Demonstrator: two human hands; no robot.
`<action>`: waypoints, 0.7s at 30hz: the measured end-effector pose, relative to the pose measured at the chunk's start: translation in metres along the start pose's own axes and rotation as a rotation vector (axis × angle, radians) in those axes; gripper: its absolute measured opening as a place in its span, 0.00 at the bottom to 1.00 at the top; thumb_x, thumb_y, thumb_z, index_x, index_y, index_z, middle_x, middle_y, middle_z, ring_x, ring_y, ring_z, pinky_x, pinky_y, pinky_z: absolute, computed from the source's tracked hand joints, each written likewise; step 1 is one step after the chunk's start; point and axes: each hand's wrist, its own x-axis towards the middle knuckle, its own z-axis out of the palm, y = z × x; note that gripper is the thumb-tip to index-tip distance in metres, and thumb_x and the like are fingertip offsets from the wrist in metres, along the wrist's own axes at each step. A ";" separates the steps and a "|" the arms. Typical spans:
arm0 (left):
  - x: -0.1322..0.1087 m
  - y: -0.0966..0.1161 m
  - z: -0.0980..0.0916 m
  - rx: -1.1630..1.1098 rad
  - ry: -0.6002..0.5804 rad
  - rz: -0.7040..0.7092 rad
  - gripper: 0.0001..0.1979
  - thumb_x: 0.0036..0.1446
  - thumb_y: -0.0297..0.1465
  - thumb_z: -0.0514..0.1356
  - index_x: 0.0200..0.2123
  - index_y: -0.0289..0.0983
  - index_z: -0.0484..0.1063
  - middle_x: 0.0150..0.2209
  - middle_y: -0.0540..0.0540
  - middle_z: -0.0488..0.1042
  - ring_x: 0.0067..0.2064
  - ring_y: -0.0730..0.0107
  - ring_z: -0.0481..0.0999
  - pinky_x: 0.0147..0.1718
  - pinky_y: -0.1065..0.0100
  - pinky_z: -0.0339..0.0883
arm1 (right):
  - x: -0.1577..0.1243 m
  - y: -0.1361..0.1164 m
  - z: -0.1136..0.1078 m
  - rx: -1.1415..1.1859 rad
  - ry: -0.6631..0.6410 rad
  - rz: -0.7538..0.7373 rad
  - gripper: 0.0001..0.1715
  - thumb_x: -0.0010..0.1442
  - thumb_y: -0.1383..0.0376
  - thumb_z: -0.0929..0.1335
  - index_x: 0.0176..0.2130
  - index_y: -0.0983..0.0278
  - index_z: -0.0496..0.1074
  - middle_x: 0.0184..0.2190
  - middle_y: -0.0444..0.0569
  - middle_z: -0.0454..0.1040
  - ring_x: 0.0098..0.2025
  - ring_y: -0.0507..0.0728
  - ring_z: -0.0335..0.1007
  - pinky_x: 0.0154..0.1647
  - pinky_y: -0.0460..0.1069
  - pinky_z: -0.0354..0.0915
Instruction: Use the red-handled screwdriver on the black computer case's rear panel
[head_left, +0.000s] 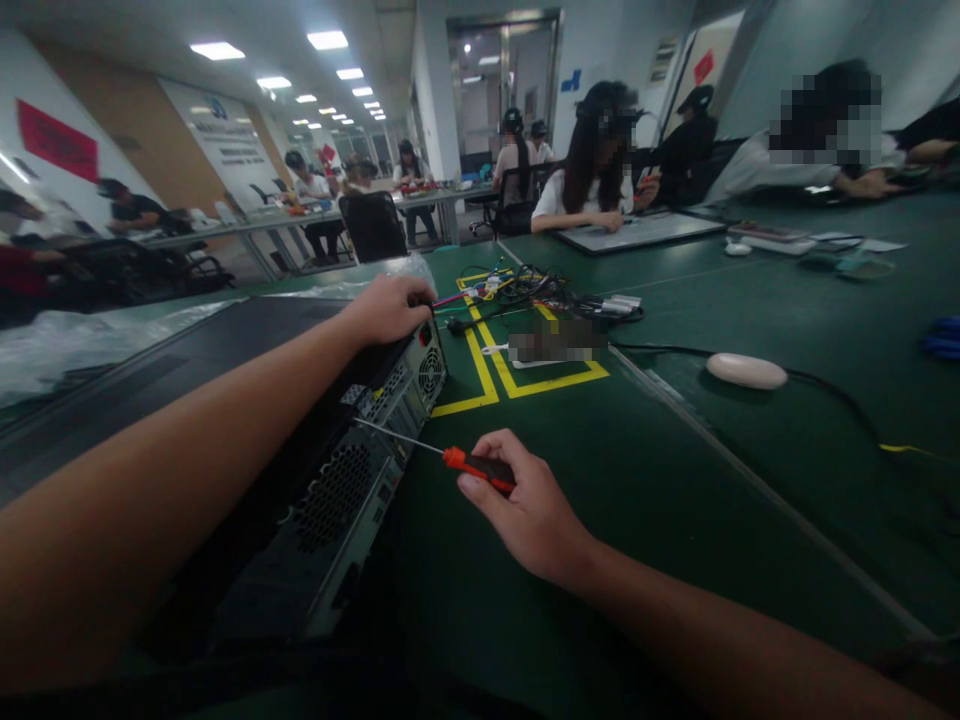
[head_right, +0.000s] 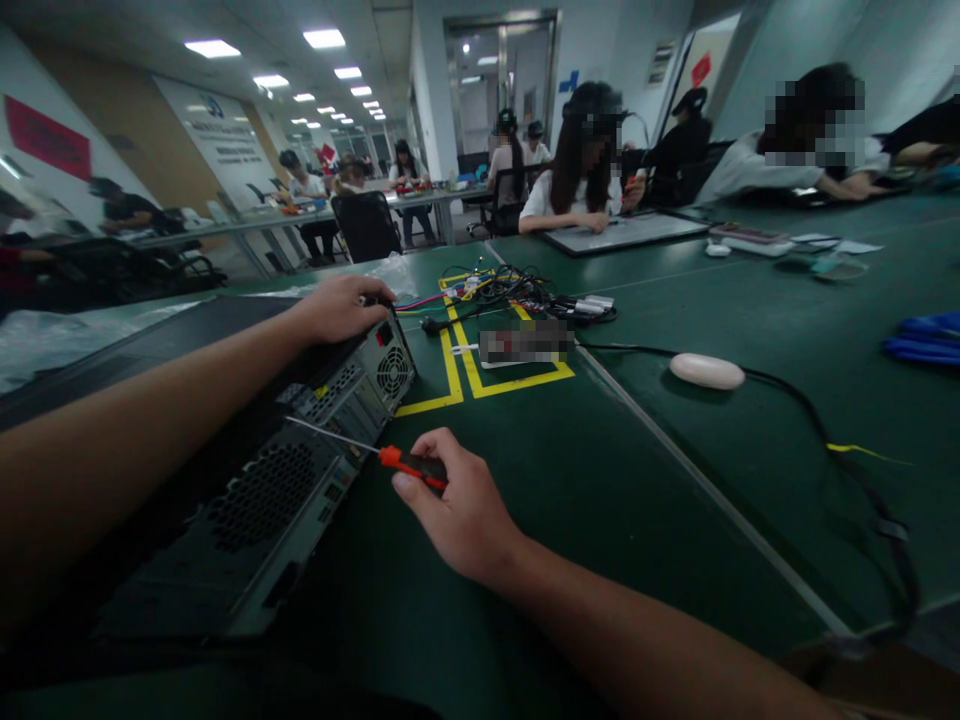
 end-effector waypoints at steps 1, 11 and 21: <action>0.000 0.000 0.000 0.010 0.012 0.043 0.18 0.56 0.33 0.57 0.44 0.37 0.85 0.44 0.40 0.83 0.48 0.52 0.80 0.56 0.56 0.70 | 0.000 0.000 0.000 -0.002 0.004 -0.003 0.07 0.67 0.63 0.70 0.44 0.61 0.70 0.33 0.42 0.72 0.33 0.53 0.68 0.35 0.49 0.60; -0.004 0.000 0.001 0.006 0.114 0.056 0.20 0.56 0.33 0.55 0.42 0.37 0.86 0.42 0.40 0.82 0.45 0.53 0.80 0.53 0.56 0.72 | 0.000 0.001 -0.002 -0.012 0.013 -0.050 0.09 0.70 0.59 0.69 0.42 0.63 0.75 0.32 0.42 0.70 0.33 0.53 0.65 0.38 0.50 0.59; -0.001 -0.003 0.003 -0.051 0.140 -0.130 0.19 0.57 0.30 0.53 0.37 0.38 0.86 0.43 0.40 0.85 0.49 0.52 0.81 0.52 0.58 0.72 | -0.002 -0.002 -0.002 0.033 -0.025 -0.032 0.11 0.71 0.58 0.68 0.41 0.63 0.73 0.30 0.42 0.69 0.32 0.53 0.64 0.37 0.50 0.59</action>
